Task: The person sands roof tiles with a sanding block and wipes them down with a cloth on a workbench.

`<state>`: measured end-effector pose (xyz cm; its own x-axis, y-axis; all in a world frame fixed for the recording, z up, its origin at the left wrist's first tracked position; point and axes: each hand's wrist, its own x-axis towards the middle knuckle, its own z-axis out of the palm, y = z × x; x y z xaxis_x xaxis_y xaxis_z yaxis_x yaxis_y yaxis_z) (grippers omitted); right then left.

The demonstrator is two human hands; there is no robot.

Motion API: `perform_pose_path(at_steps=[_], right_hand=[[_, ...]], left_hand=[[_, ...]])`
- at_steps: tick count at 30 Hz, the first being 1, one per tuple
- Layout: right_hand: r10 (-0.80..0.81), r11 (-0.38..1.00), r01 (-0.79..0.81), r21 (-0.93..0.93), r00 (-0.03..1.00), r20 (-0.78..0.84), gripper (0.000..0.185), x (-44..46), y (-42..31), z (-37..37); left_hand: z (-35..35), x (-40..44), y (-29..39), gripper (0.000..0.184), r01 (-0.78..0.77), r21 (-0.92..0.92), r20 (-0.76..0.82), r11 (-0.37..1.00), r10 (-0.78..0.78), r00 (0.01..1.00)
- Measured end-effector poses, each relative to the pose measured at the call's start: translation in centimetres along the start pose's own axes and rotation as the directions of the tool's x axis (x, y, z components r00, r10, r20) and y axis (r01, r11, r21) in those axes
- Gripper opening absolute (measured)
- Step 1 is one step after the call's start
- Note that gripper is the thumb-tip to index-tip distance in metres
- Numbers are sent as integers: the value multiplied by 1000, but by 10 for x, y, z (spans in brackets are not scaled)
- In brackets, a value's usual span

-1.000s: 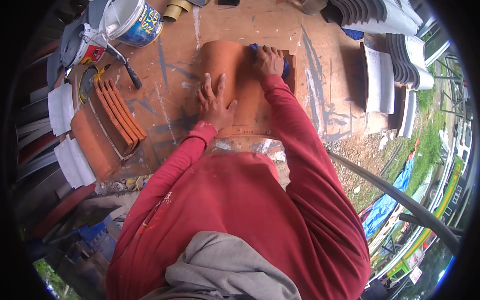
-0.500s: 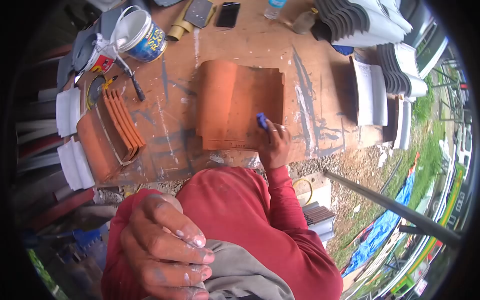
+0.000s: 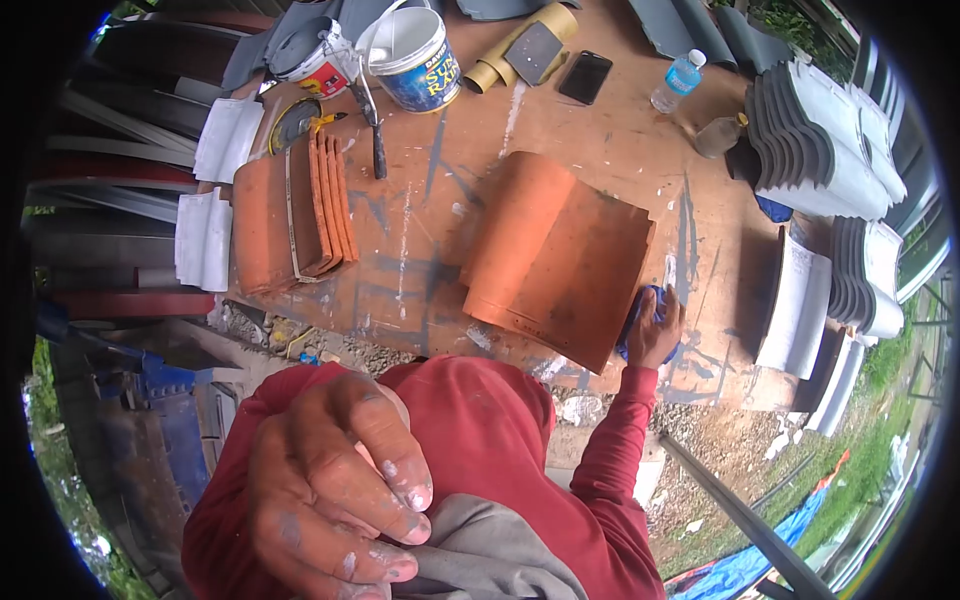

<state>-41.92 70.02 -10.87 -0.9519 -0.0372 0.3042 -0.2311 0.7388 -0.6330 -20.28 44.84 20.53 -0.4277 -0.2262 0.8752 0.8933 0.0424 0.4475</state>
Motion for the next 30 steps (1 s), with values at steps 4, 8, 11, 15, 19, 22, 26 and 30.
perform_pose_path(at_steps=[4,8,11,15,19,22,26,30], right_hand=[[-45,997,38,65,993,112,45,4,-15,24],[138,881,-200,428,976,170,38,-4,14,60],[128,714,-278,642,954,270,41,-8,23,61],[193,618,-322,717,947,258,51,-9,9,55],[182,654,-280,703,960,213,52,-11,22,63],[186,710,-301,636,952,242,52,-12,39,65],[186,747,-348,567,927,325,40,-10,46,64],[264,658,-437,613,896,356,40,-40,35,80]], left_hand=[[13,6,-13,11,16,-121,24,993,-14,1000],[27,-2,-25,10,-60,-48,-77,997,56,995],[29,-3,-30,9,-92,31,-84,995,94,992],[28,4,-44,8,-150,-131,35,980,156,987],[31,4,-41,8,-193,-97,12,976,195,981],[9,9,-23,6,-13,77,1,997,13,1000],[10,14,-7,4,58,40,-166,998,-51,985],[27,6,-3,5,78,-246,-107,966,-107,988]])
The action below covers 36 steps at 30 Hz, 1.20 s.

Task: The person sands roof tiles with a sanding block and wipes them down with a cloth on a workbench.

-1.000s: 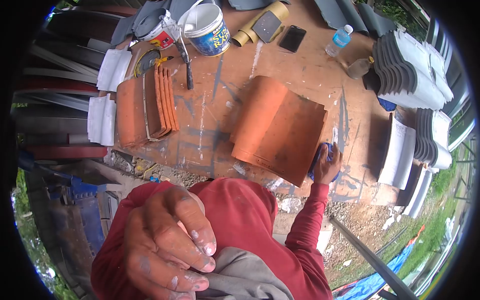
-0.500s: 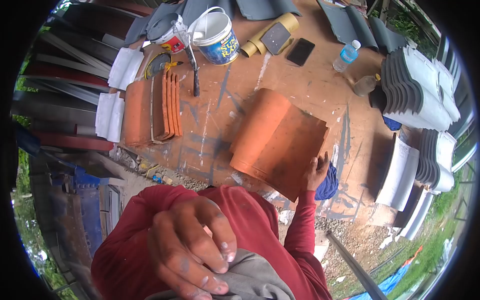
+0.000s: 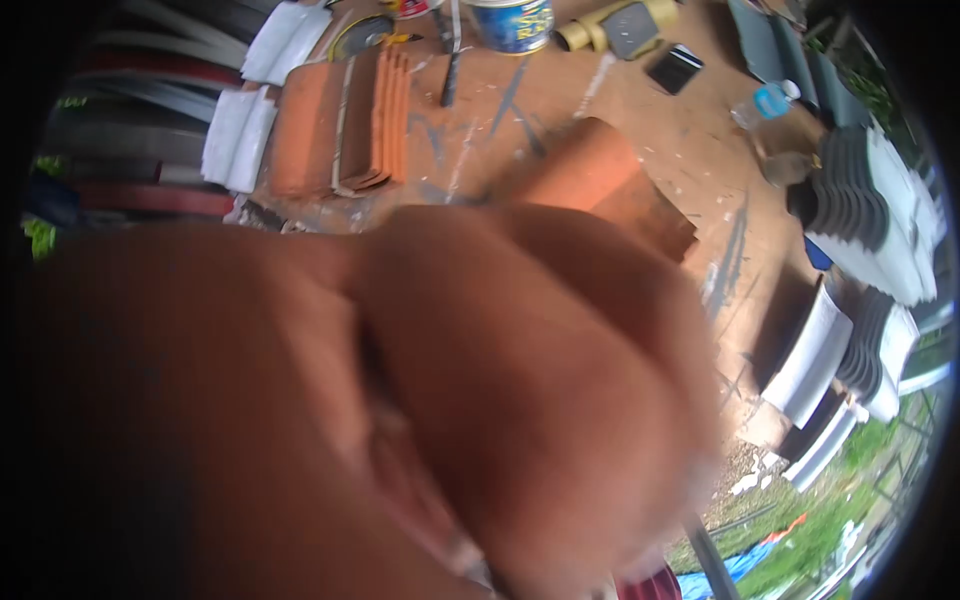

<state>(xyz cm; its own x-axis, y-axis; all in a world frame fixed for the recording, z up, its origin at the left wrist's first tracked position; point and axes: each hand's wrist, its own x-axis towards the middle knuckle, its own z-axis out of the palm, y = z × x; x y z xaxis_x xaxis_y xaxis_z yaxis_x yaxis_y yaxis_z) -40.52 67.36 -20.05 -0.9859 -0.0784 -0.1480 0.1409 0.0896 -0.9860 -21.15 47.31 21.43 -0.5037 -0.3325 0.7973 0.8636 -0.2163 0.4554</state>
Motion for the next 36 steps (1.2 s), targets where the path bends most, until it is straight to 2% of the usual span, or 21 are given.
perform_pose_path(at_steps=[4,8,10,11,12,13,14,15,16,17,18,19,20,22,23,25,28,32,34,35,36], right_hand=[[36,996,-26,89,993,-114,40,-27,10,11],[79,975,-41,218,982,-172,47,-67,-12,35],[152,957,-114,267,980,-125,46,-76,-23,38],[154,954,-125,273,984,-89,46,-80,-28,44],[154,954,-131,269,986,-67,46,-83,-33,46],[154,956,-134,262,987,-56,47,-85,-38,47],[151,959,-132,252,987,-59,47,-86,-41,45],[116,979,-97,180,988,-100,46,-85,-39,41],[71,993,-57,107,988,-139,46,-81,-33,38],[57,994,-43,102,988,-142,46,-76,-27,37],[7,994,14,110,982,-189,45,-71,-19,35],[-38,990,67,120,973,-228,44,-67,-15,37],[-44,990,71,122,976,-214,44,-61,-17,42],[40,995,-22,93,979,-200,46,-58,-26,49],[14,993,7,121,985,-173,46,-58,-27,51],[18,992,1,123,987,-158,47,-57,-26,52],[37,993,-19,117,988,-153,46,-58,-28,51],[73,976,-35,213,982,-172,37,-63,-28,55],[93,974,-50,222,978,-189,32,-69,-35,58],[112,972,-67,227,975,-192,28,-74,-39,61],[121,971,-73,229,971,-205,28,-80,-47,66]], left_hand=[[7,-9,-1,9,3,-198,-27,980,-9,1000],[-2,-21,3,14,39,-234,-44,972,-51,998],[-24,-42,-3,16,112,-133,-36,985,-118,992],[-43,-57,-9,18,170,11,-27,985,-170,985],[-74,-76,-14,16,254,261,-27,931,-256,966],[-103,-97,-25,14,288,459,-126,840,-260,957],[-138,-108,-14,10,454,639,-298,621,-344,890],[-191,-127,-12,6,413,787,-348,458,-224,910],[-241,-156,-4,25,536,780,-522,323,-136,842],[-280,-170,12,32,761,551,-783,342,-104,614],[-332,-194,31,38,678,721,-668,-143,113,735],[-365,-204,53,43,515,672,-502,-532,185,845],[-394,-208,66,43,523,664,-502,-535,199,841],[-428,-210,84,45,682,546,-800,-486,-61,597],[-437,-206,84,45,684,543,-801,-487,-55,596],[-437,-185,75,43,586,424,-896,-691,-224,384],[-439,-165,60,38,490,350,-928,-798,-225,296],[-435,-148,46,43,389,365,-925,-846,-284,251],[-446,-164,39,36,319,381,-877,-868,-230,421],[-465,-172,36,36,306,391,-873,-868,-244,423],[-492,-180,31,28,767,283,-956,-576,-238,175]])
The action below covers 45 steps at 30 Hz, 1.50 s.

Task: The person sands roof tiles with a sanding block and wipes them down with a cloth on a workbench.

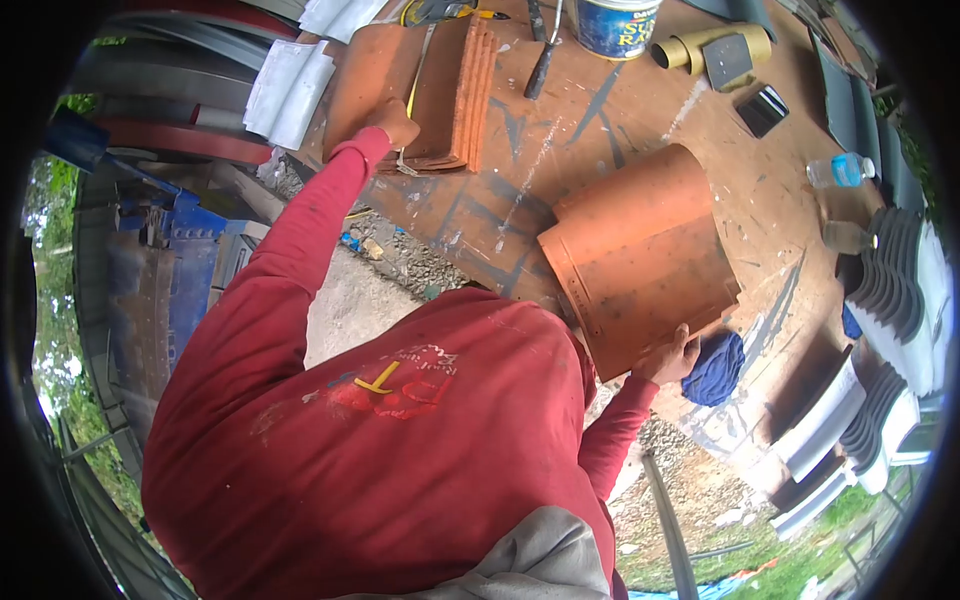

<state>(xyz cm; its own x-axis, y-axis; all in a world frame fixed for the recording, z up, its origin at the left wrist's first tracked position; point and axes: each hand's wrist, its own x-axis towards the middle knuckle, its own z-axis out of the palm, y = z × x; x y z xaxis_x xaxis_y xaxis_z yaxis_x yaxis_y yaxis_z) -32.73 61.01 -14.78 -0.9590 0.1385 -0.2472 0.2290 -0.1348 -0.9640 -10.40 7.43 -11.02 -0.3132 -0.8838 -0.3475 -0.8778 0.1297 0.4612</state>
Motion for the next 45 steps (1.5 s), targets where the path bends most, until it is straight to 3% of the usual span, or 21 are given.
perform_pose_path(at_steps=[1,2,4,10,14,16,18,20,21,22,24,25,28,30,32,36,37,38,40,41,45], right_hand=[[18,1000,-18,14,1000,16,24,-6,-8,5],[29,999,-30,31,999,27,19,-7,-12,8],[-64,997,66,-40,997,52,11,23,27,-17],[24,999,-27,27,996,88,16,21,24,-18],[26,999,-28,17,996,90,13,20,21,-15],[28,999,-27,-19,996,88,12,16,13,-8],[27,998,-21,-58,995,91,12,13,8,-5],[-54,996,58,-63,996,68,12,14,10,-1],[15,992,-1,-127,994,110,23,25,20,-14],[11,992,4,-123,993,120,23,31,28,-16],[-380,858,372,-354,924,49,43,37,37,-15],[-556,507,383,-772,830,47,56,15,10,1],[-772,224,733,-643,536,342,51,-18,-52,53],[-695,242,880,-409,451,560,45,-28,-65,85],[-369,684,688,-242,612,699,39,-38,-57,129],[219,947,126,-296,419,881,62,-65,-30,236],[302,936,57,-346,370,879,73,-74,-25,263],[380,917,-5,-398,310,872,83,-84,-19,289],[486,874,-131,-468,241,840,89,-102,6,333],[588,801,-261,-539,165,792,95,-114,26,353],[237,964,28,-266,370,898,99,-153,69,377]], left_hand=[[-1,2,3,21,227,-486,241,844,-120,963],[-3,3,7,21,220,-477,254,851,-106,961],[-26,-23,69,10,436,-870,471,232,126,873],[-112,-7,77,12,138,-838,256,527,158,954],[-146,8,28,12,105,-898,175,428,127,976],[-145,7,8,15,-14,-1000,-12,25,70,997],[-129,5,-16,22,-145,-988,-146,60,-11,989],[-97,2,-40,27,-358,-793,-330,493,147,933],[-80,-14,-39,34,-489,-291,-452,822,333,828],[-58,-39,-37,41,-442,322,-424,838,544,724],[-16,-74,-43,47,-431,559,-345,709,671,656],[3,-85,-48,51,-445,489,-348,750,635,689],[37,-114,-57,52,-447,385,-413,807,584,698],[42,-136,-57,50,-505,353,-408,788,615,675],[42,-149,-60,48,-559,321,-413,764,645,643],[30,-144,-56,58,-308,69,-846,949,219,485],[25,-131,-56,65,-135,-573,-703,808,-400,588],[19,-118,-58,74,63,-957,-199,282,-801,564],[33,-91,-82,89,-4,-990,-103,142,-703,704],[37,-83,-77,90,-95,-957,-252,274,-624,740],[40,-54,-76,86,-153,-936,-325,316,-619,715]])
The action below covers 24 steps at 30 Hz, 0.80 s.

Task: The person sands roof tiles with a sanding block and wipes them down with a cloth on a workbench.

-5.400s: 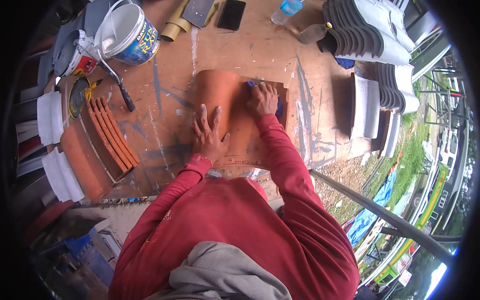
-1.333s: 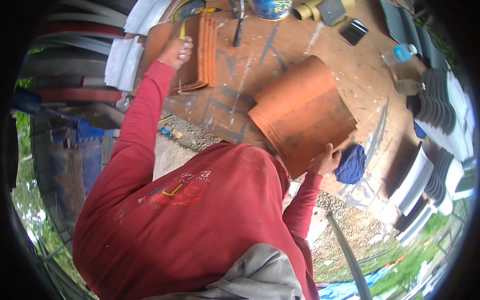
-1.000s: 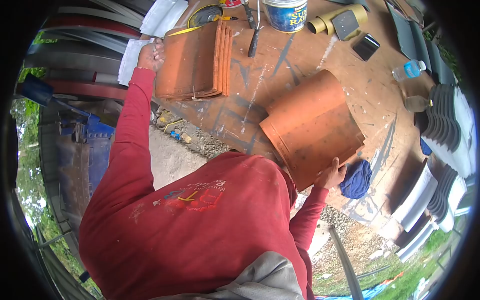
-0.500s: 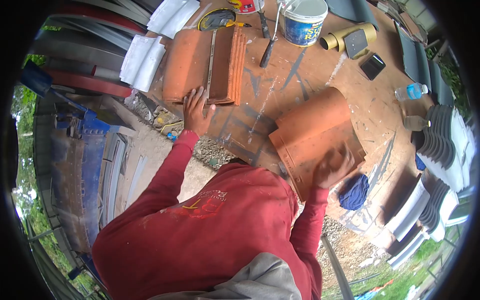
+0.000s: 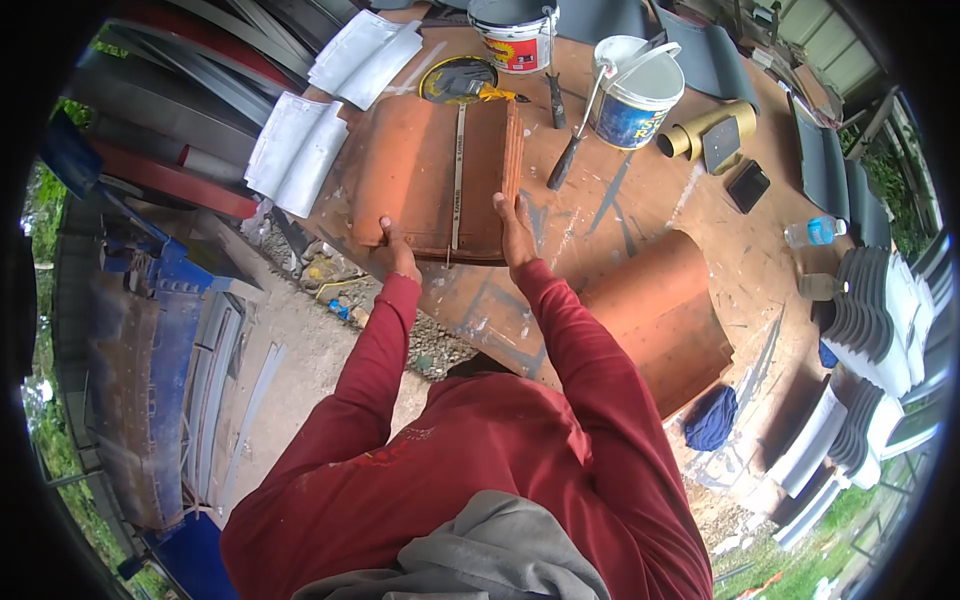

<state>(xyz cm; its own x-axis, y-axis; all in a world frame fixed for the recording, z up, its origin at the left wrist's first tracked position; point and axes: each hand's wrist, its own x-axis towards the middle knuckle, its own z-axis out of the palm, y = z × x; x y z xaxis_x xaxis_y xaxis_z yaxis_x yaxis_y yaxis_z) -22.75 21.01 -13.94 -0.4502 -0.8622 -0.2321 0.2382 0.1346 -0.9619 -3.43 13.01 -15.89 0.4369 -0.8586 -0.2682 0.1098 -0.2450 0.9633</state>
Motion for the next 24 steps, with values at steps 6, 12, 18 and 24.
perform_pose_path(at_steps=[6,12,18,24], right_hand=[[140,988,-139,60,990,-16,108,-42,17,40],[259,962,-271,35,945,199,115,-89,56,140],[216,975,-181,-125,896,388,105,-101,42,196],[327,915,-189,-357,865,379,96,-102,27,170]], left_hand=[[-15,26,-8,74,-131,-101,-77,986,123,989],[-106,157,-9,69,-205,31,161,978,197,967],[-132,214,2,66,-247,91,316,965,207,926],[-128,205,11,76,-262,277,266,924,188,945]])
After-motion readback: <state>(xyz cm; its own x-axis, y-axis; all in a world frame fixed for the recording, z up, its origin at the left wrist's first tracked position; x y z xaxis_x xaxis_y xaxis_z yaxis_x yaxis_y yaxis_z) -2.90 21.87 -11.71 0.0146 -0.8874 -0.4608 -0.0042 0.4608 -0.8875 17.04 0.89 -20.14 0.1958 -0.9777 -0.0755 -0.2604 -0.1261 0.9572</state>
